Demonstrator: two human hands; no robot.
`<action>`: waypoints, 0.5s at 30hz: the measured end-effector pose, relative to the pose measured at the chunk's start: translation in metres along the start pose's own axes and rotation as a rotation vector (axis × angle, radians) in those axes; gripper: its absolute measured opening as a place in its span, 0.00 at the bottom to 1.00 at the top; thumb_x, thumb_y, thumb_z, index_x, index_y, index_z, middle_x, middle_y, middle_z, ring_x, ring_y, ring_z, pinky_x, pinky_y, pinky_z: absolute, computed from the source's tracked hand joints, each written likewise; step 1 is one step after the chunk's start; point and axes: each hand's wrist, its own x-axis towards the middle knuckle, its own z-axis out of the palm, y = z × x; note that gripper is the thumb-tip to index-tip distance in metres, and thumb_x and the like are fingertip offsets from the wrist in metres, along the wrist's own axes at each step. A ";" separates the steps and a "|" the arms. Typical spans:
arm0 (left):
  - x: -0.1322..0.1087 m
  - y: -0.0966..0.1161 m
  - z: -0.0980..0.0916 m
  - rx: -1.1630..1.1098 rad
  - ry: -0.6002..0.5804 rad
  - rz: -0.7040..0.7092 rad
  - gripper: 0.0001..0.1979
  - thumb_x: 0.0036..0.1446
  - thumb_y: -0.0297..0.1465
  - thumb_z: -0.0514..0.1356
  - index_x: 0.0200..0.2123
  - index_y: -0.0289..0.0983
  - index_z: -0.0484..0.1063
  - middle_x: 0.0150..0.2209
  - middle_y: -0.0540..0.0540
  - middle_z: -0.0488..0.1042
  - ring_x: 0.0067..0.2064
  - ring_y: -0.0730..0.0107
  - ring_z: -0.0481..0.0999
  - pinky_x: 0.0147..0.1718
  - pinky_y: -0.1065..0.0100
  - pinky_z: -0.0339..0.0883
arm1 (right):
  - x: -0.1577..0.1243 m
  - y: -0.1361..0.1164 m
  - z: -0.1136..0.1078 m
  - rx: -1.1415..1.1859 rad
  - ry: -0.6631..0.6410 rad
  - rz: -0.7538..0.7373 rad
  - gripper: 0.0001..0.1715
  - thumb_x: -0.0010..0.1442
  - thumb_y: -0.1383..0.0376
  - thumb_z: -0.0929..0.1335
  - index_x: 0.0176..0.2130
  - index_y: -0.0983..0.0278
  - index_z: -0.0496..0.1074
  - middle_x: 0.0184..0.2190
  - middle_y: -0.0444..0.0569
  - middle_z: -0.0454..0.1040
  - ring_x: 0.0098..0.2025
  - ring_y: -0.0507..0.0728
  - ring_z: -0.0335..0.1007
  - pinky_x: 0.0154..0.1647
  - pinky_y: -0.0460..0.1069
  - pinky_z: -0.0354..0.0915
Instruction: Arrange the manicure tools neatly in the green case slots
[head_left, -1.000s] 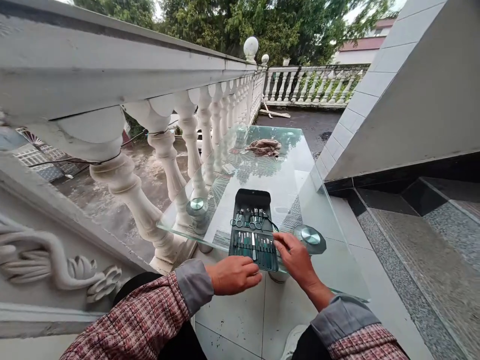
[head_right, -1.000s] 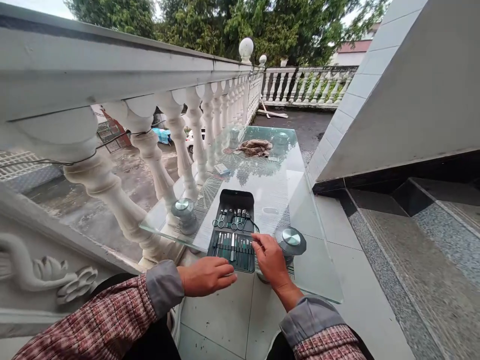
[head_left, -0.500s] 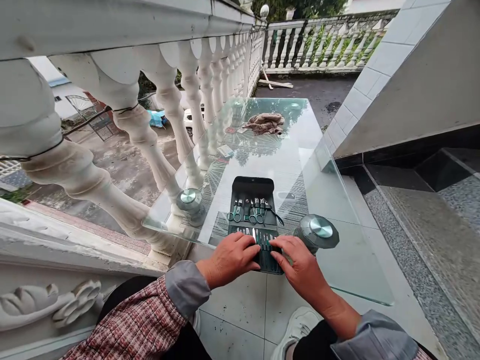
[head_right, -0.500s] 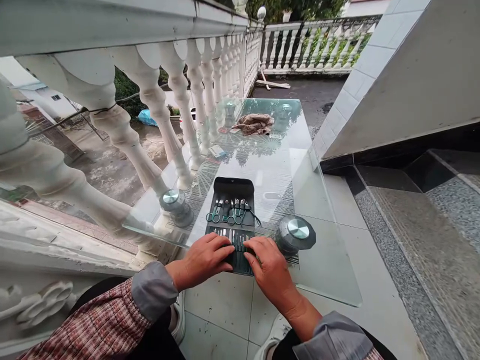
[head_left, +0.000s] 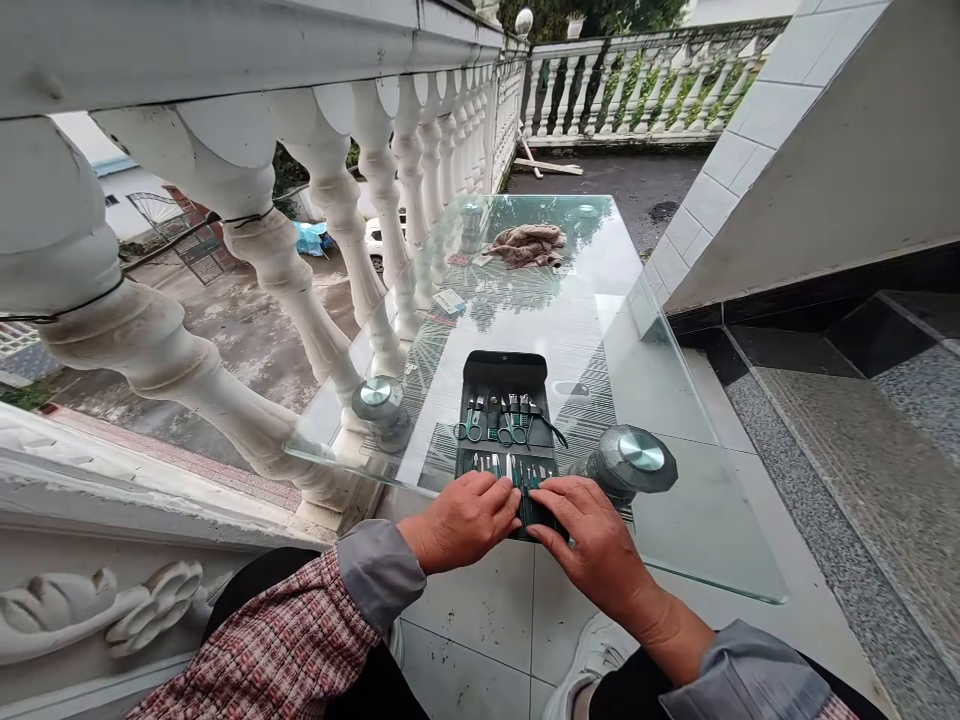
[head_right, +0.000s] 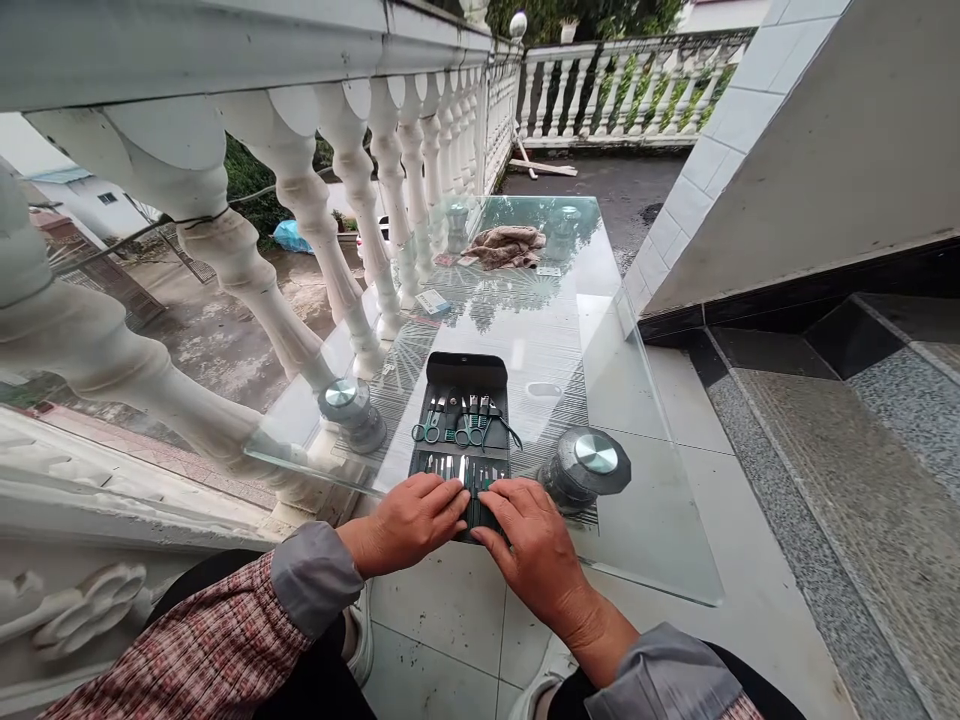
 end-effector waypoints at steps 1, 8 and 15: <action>-0.001 0.000 0.001 -0.002 0.008 -0.004 0.15 0.66 0.33 0.44 0.43 0.30 0.65 0.38 0.39 0.69 0.32 0.67 0.66 0.29 0.64 0.61 | 0.000 -0.001 0.001 -0.002 0.000 -0.001 0.16 0.58 0.61 0.66 0.46 0.63 0.69 0.42 0.54 0.71 0.46 0.61 0.64 0.48 0.59 0.64; -0.001 0.001 0.001 -0.035 0.041 -0.049 0.17 0.66 0.35 0.45 0.47 0.28 0.63 0.38 0.39 0.69 0.33 0.66 0.67 0.30 0.64 0.62 | 0.012 -0.011 -0.015 0.052 0.097 0.061 0.17 0.58 0.60 0.66 0.47 0.61 0.69 0.43 0.54 0.71 0.47 0.62 0.66 0.49 0.60 0.63; 0.000 0.002 0.002 -0.042 0.004 -0.025 0.17 0.66 0.33 0.45 0.47 0.26 0.63 0.40 0.36 0.69 0.35 0.64 0.68 0.31 0.63 0.62 | -0.061 -0.008 -0.113 0.242 0.040 0.504 0.12 0.60 0.57 0.63 0.30 0.59 0.72 0.25 0.48 0.71 0.28 0.56 0.70 0.28 0.50 0.69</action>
